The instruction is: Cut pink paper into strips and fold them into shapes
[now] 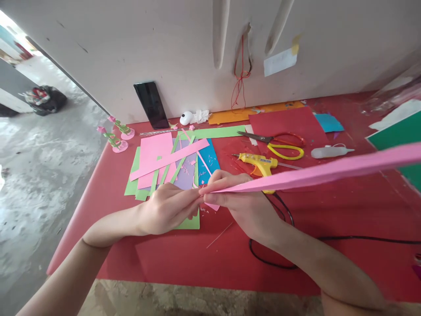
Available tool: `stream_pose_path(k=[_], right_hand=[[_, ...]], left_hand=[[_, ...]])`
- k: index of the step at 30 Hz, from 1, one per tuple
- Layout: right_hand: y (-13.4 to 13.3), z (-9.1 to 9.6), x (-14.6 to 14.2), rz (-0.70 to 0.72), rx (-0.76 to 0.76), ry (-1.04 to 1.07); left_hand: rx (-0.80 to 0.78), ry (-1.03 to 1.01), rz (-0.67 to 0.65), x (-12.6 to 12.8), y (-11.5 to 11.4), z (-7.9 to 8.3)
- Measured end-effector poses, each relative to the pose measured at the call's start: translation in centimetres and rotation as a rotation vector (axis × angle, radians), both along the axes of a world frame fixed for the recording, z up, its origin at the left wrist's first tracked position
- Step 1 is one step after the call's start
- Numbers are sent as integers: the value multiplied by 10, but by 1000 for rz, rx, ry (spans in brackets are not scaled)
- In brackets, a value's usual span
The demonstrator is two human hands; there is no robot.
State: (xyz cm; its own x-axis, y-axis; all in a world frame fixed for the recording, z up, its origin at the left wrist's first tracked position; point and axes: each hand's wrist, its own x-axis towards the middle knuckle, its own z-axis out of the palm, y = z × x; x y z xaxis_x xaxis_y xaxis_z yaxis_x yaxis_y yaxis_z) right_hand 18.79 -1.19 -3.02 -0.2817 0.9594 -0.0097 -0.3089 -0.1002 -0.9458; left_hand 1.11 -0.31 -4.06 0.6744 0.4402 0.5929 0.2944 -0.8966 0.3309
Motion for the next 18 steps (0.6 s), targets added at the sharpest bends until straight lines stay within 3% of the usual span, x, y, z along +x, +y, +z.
stream_pose_path(k=[7,12,18], right_hand=[[-2,5,24,-113,-70,-54],[3,15,43,-354,-41,-11],[16,8,25,-267,-91,29]], left_hand=[[-107,-56,-41,0,-1,6],[-122,-69,-46,-2,-2,7],[-240,115,30,-4,1,16]])
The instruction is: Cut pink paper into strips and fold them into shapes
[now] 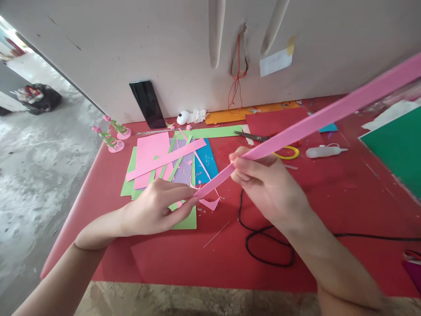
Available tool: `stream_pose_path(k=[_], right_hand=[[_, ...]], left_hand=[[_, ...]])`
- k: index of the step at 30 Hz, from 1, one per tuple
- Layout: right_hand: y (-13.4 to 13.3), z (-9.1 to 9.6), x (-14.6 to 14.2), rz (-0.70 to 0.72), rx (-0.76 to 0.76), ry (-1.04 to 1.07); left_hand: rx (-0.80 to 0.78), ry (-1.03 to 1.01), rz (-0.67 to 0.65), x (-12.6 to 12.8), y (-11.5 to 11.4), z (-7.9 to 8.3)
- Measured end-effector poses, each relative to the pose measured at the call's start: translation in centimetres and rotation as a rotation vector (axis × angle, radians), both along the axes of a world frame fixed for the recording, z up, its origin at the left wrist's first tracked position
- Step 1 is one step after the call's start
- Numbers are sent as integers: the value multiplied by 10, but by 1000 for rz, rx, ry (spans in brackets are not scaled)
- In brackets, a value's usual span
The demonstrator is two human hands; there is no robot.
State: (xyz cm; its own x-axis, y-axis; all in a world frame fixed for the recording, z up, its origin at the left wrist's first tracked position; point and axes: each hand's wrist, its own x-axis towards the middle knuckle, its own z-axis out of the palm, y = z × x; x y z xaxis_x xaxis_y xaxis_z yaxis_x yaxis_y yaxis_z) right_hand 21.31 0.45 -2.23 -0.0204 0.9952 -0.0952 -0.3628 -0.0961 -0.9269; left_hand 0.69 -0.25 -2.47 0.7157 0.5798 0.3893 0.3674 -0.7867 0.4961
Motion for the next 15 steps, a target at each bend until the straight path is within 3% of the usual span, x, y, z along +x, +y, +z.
stream_pose_path(k=[7,15], right_hand=[[-7,-19,-29,243,-78,4],[-15,-8,-17,163,-94,-7]], left_hand=[[18,70,64,1,5,-10],[-53,-4,-36,-3,1,-12]])
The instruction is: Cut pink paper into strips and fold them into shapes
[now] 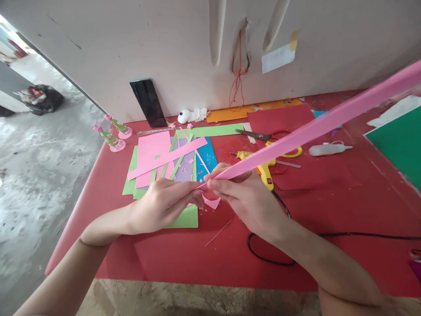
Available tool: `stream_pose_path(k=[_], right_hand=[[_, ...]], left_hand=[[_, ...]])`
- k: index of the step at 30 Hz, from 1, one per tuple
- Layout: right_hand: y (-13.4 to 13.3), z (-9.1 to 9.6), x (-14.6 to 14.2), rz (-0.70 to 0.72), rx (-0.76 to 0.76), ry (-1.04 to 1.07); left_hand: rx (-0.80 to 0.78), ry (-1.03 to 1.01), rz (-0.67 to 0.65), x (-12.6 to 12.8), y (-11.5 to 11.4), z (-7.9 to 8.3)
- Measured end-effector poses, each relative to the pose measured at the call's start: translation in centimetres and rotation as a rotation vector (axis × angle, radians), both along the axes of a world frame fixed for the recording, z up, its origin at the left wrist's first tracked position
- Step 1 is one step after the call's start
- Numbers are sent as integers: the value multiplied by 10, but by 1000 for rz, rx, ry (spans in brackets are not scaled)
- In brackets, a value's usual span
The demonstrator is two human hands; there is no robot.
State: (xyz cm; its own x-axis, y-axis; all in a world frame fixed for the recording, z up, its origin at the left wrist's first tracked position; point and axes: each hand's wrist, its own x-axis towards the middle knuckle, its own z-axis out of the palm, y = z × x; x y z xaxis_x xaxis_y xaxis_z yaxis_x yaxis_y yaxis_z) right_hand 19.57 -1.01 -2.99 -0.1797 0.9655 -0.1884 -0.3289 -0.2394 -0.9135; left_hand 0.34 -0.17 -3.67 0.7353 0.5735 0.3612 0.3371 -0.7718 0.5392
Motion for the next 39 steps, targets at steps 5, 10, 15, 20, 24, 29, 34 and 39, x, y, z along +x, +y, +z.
stream_pose_path(k=[5,10,15,20,24,29,34,39], right_hand=[[6,6,23,-234,24,-28],[11,6,16,-212,50,-16],[7,-2,-3,-106,7,5],[1,-10,-17,85,-29,27],[-2,-11,-19,49,0,-25],[-2,-7,-13,39,39,-29],[4,0,8,-85,113,-71],[8,5,11,-73,116,-7]], left_hand=[[-48,-3,3,-2,-2,7],[-92,70,69,1,0,15],[-51,41,92,4,5,11],[2,-24,54,4,6,5],[49,-5,69,4,5,-1],[68,69,61,3,3,-4],[41,49,67,-1,1,2],[24,52,89,1,2,11]])
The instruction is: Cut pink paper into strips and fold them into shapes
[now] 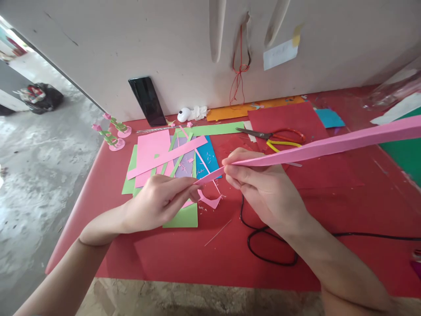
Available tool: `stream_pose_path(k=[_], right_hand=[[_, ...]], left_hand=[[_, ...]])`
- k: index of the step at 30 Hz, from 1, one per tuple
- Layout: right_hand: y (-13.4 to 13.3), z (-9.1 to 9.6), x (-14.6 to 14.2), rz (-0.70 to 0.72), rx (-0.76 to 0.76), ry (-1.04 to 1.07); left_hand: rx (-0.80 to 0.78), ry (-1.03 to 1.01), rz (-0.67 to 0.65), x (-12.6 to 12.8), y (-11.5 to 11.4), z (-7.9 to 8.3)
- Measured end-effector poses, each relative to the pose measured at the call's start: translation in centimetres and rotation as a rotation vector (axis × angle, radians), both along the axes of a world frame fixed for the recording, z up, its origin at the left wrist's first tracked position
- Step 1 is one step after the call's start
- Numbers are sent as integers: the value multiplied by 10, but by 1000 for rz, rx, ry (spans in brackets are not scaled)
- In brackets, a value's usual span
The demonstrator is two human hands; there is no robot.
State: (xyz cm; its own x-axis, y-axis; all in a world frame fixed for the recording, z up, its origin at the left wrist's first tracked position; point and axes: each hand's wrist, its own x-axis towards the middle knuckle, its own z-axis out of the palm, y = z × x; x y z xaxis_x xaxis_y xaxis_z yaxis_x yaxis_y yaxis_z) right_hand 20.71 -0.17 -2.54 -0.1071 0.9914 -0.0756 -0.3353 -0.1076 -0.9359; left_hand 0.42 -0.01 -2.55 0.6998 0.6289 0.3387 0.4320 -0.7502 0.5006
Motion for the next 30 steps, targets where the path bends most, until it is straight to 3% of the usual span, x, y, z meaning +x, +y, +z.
stream_pose_path(k=[4,14,20,22,30], right_hand=[[-4,-4,-14,64,-41,-14],[-10,-4,-13,136,-68,-19],[0,4,2,-145,-58,9],[2,6,3,-179,-43,18],[-3,-2,-18,2,24,-11]], left_hand=[[17,31,52,1,1,1],[67,-3,-35,-2,0,-7],[34,-25,-7,-5,-2,-2],[43,-20,1,-5,-2,1],[106,17,74,1,2,4]])
